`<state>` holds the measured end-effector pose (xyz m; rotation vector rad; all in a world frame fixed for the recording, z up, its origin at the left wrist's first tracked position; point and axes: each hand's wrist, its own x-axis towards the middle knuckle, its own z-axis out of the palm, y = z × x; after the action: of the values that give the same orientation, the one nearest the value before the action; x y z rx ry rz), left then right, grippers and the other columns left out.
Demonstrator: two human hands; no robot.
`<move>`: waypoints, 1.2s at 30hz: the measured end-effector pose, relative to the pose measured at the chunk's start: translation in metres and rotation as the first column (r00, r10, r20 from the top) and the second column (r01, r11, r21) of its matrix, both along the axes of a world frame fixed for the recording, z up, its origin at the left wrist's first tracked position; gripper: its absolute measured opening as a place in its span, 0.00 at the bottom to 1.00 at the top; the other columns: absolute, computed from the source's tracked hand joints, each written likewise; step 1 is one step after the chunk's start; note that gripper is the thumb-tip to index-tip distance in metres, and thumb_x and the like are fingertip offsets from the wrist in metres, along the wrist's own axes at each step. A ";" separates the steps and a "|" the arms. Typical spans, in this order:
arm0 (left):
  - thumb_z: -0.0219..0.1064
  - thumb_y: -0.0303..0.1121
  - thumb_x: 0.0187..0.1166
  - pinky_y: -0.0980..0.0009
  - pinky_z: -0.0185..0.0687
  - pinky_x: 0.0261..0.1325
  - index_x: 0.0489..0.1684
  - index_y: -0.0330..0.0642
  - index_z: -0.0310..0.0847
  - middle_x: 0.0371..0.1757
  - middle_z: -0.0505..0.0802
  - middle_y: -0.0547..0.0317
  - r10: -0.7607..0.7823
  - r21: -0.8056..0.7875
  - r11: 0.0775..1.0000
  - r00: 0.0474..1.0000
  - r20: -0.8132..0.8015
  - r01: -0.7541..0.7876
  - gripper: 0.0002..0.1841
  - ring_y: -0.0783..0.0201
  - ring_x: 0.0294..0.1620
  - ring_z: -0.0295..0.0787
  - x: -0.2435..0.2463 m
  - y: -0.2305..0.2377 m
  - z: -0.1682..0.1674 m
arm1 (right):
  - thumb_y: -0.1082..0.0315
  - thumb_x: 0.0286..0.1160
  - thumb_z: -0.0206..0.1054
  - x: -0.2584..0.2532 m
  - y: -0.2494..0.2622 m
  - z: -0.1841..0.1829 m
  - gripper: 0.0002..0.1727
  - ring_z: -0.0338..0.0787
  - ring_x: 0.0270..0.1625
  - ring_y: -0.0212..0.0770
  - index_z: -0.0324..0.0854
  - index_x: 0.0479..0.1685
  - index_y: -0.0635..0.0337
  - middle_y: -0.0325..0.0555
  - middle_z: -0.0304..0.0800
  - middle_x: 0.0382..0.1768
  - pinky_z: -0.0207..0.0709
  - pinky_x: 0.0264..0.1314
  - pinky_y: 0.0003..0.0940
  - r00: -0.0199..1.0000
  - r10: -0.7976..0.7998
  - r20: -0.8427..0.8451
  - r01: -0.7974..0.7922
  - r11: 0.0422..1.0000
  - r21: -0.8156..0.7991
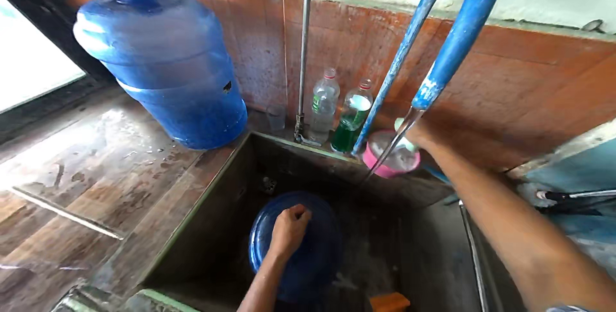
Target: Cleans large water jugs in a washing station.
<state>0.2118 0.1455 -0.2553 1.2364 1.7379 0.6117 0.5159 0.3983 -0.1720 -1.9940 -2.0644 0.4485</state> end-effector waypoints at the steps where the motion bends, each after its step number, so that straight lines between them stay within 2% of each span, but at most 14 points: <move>1: 0.60 0.38 0.89 0.49 0.78 0.54 0.45 0.35 0.89 0.40 0.91 0.47 0.069 0.006 0.998 0.997 -0.034 -0.069 0.15 0.52 0.44 0.86 0.008 -0.002 -0.001 | 0.71 0.80 0.68 0.002 0.002 -0.017 0.22 0.80 0.72 0.73 0.79 0.70 0.73 0.77 0.82 0.67 0.68 0.74 0.73 1.000 0.021 0.023 -0.020 0.997 -0.076; 4: 0.62 0.38 0.87 0.51 0.77 0.46 0.33 0.35 0.88 0.32 0.90 0.50 0.195 0.104 0.977 0.978 -0.075 -0.186 0.16 0.55 0.37 0.86 0.015 -0.003 -0.012 | 0.65 0.77 0.74 0.008 0.015 -0.060 0.25 0.81 0.71 0.72 0.81 0.67 0.73 0.76 0.83 0.64 0.68 0.75 0.71 0.990 0.132 0.057 -0.114 0.963 -0.245; 6: 0.62 0.37 0.86 0.52 0.77 0.45 0.32 0.35 0.87 0.30 0.89 0.52 0.197 0.116 0.975 0.978 -0.074 -0.188 0.16 0.57 0.35 0.85 0.016 -0.005 -0.013 | 0.59 0.83 0.69 0.005 0.010 -0.065 0.24 0.80 0.74 0.69 0.83 0.66 0.72 0.74 0.84 0.66 0.65 0.79 0.68 0.985 0.166 0.038 -0.145 0.937 -0.318; 9: 0.62 0.37 0.86 0.56 0.76 0.43 0.31 0.37 0.87 0.29 0.89 0.55 0.199 0.116 0.975 0.977 -0.078 -0.190 0.15 0.61 0.33 0.83 0.013 -0.004 -0.014 | 0.62 0.90 0.59 0.005 0.014 -0.084 0.21 0.80 0.73 0.72 0.84 0.63 0.73 0.75 0.83 0.66 0.65 0.77 0.69 0.986 0.168 0.004 -0.160 0.943 -0.291; 13: 0.62 0.35 0.84 0.61 0.74 0.38 0.27 0.38 0.86 0.25 0.85 0.61 0.217 0.155 0.966 0.974 -0.065 -0.205 0.15 0.66 0.28 0.79 0.014 -0.005 -0.017 | 0.68 0.87 0.64 0.003 0.017 -0.095 0.27 0.73 0.81 0.72 0.71 0.81 0.70 0.75 0.76 0.76 0.59 0.83 0.69 0.991 0.110 -0.082 -0.129 0.954 -0.272; 16: 0.63 0.35 0.84 0.63 0.74 0.38 0.26 0.39 0.86 0.25 0.87 0.62 0.235 0.162 0.961 0.971 -0.050 -0.224 0.15 0.68 0.29 0.80 0.015 -0.005 -0.018 | 0.67 0.85 0.65 0.005 0.019 -0.105 0.28 0.71 0.81 0.75 0.69 0.80 0.75 0.79 0.73 0.76 0.60 0.82 0.70 0.999 0.042 -0.034 -0.049 0.971 -0.235; 19: 0.63 0.35 0.84 0.64 0.73 0.37 0.25 0.39 0.86 0.25 0.86 0.63 0.242 0.152 0.961 0.969 -0.046 -0.233 0.15 0.69 0.28 0.79 0.016 -0.005 -0.018 | 0.68 0.89 0.59 0.004 0.017 -0.105 0.24 0.70 0.82 0.75 0.72 0.76 0.76 0.79 0.73 0.76 0.60 0.82 0.72 1.000 -0.008 0.023 0.012 0.977 -0.211; 21: 0.63 0.35 0.84 0.63 0.74 0.38 0.27 0.38 0.86 0.25 0.86 0.61 0.235 0.165 0.960 0.971 -0.048 -0.225 0.15 0.67 0.29 0.79 0.016 -0.005 -0.017 | 0.68 0.85 0.65 0.007 0.019 -0.101 0.24 0.73 0.80 0.74 0.75 0.75 0.74 0.78 0.76 0.74 0.61 0.81 0.72 0.985 -0.073 -0.155 0.049 0.987 -0.154; 23: 0.62 0.35 0.85 0.61 0.75 0.40 0.28 0.38 0.87 0.27 0.87 0.60 0.224 0.169 0.962 0.974 -0.041 -0.214 0.15 0.66 0.31 0.81 0.014 -0.005 -0.018 | 0.66 0.79 0.71 0.012 0.015 -0.091 0.25 0.79 0.74 0.68 0.78 0.72 0.70 0.74 0.81 0.68 0.68 0.76 0.69 0.862 -0.153 -0.483 0.118 0.988 -0.102; 26: 0.59 0.33 0.86 0.63 0.76 0.43 0.29 0.36 0.88 0.29 0.89 0.60 0.197 0.235 0.948 0.975 0.099 -0.215 0.16 0.68 0.32 0.82 0.010 -0.006 -0.026 | 0.63 0.87 0.61 0.004 -0.023 -0.038 0.22 0.84 0.63 0.51 0.75 0.76 0.62 0.60 0.84 0.65 0.77 0.66 0.54 0.705 -0.162 -0.690 0.028 0.979 -0.201; 28: 0.49 0.30 0.86 0.67 0.82 0.53 0.32 0.33 0.89 0.34 0.93 0.59 0.167 0.276 0.922 0.922 0.349 -0.272 0.20 0.71 0.40 0.87 0.002 -0.009 -0.043 | 0.59 0.89 0.55 -0.011 -0.064 -0.011 0.18 0.87 0.44 0.36 0.77 0.71 0.54 0.44 0.88 0.50 0.84 0.44 0.36 0.689 -0.114 -0.716 -0.119 0.956 -0.267; 30: 0.40 0.31 0.90 0.65 0.81 0.61 0.37 0.30 0.88 0.39 0.94 0.54 0.154 0.219 0.924 0.828 0.538 -0.314 0.25 0.68 0.46 0.89 -0.005 -0.010 -0.053 | 0.63 0.90 0.51 -0.037 -0.110 0.005 0.16 0.87 0.37 0.33 0.78 0.66 0.57 0.41 0.88 0.42 0.84 0.38 0.31 0.656 -0.077 -0.751 -0.240 0.922 -0.304; 33: 0.37 0.35 0.93 0.66 0.81 0.54 0.37 0.32 0.85 0.36 0.91 0.57 0.204 0.131 0.933 0.791 0.577 -0.336 0.27 0.68 0.42 0.86 -0.003 -0.006 -0.051 | 0.68 0.88 0.55 -0.084 -0.173 0.004 0.18 0.89 0.48 0.36 0.78 0.69 0.65 0.49 0.90 0.52 0.84 0.54 0.35 0.644 0.006 -0.765 -0.330 0.904 -0.271; 36: 0.34 0.37 0.95 0.63 0.73 0.61 0.44 0.26 0.83 0.45 0.89 0.48 0.227 0.120 0.931 0.804 0.550 -0.345 0.29 0.63 0.50 0.81 0.000 -0.009 -0.042 | 0.69 0.83 0.63 -0.137 -0.228 -0.016 0.22 0.90 0.56 0.39 0.76 0.73 0.68 0.57 0.88 0.60 0.83 0.63 0.38 0.661 0.116 -0.741 -0.334 0.930 -0.152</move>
<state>0.2116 0.1370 -0.2970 0.8260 1.4116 1.2286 0.3794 0.1704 -0.1885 -1.2996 -1.7613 1.3963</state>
